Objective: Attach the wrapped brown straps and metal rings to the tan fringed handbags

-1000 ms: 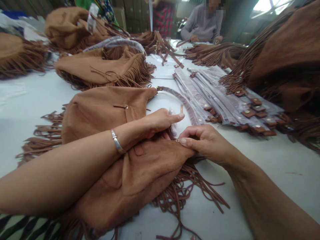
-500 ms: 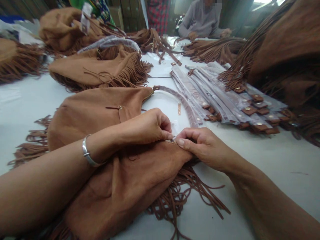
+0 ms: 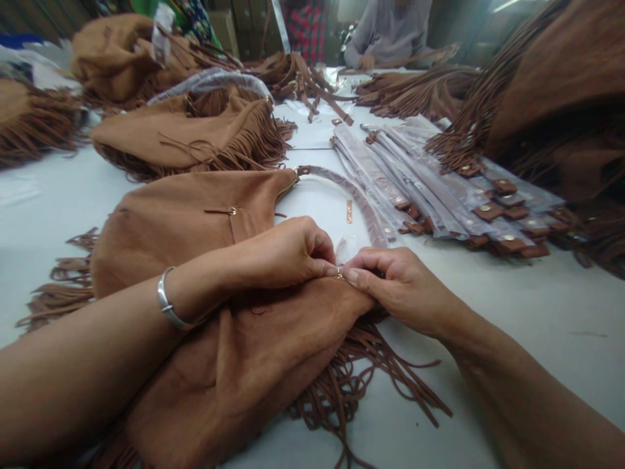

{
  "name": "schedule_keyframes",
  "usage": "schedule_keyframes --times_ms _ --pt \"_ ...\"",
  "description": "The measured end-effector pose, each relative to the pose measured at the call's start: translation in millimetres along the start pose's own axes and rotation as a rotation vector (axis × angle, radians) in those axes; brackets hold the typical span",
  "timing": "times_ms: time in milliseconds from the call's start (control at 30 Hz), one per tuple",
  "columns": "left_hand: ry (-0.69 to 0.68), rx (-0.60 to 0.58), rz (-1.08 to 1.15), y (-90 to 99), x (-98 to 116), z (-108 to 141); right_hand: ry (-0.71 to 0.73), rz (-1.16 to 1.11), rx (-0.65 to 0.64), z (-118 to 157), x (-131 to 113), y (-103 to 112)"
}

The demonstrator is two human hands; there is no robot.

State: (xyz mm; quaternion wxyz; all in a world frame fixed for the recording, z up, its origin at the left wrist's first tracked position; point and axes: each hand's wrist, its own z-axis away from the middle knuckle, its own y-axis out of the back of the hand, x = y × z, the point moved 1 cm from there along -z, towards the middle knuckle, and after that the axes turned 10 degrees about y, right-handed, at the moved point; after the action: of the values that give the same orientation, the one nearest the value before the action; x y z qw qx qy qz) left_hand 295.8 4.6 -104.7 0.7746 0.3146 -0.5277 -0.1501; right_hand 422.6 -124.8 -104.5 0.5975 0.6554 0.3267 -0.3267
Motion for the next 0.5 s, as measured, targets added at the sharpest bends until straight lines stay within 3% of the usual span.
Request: schedule_keyframes --times_ms 500 --pt "-0.066 0.125 -0.339 -8.1 12.1 5.9 0.008 0.053 0.017 -0.3 2.3 -1.5"
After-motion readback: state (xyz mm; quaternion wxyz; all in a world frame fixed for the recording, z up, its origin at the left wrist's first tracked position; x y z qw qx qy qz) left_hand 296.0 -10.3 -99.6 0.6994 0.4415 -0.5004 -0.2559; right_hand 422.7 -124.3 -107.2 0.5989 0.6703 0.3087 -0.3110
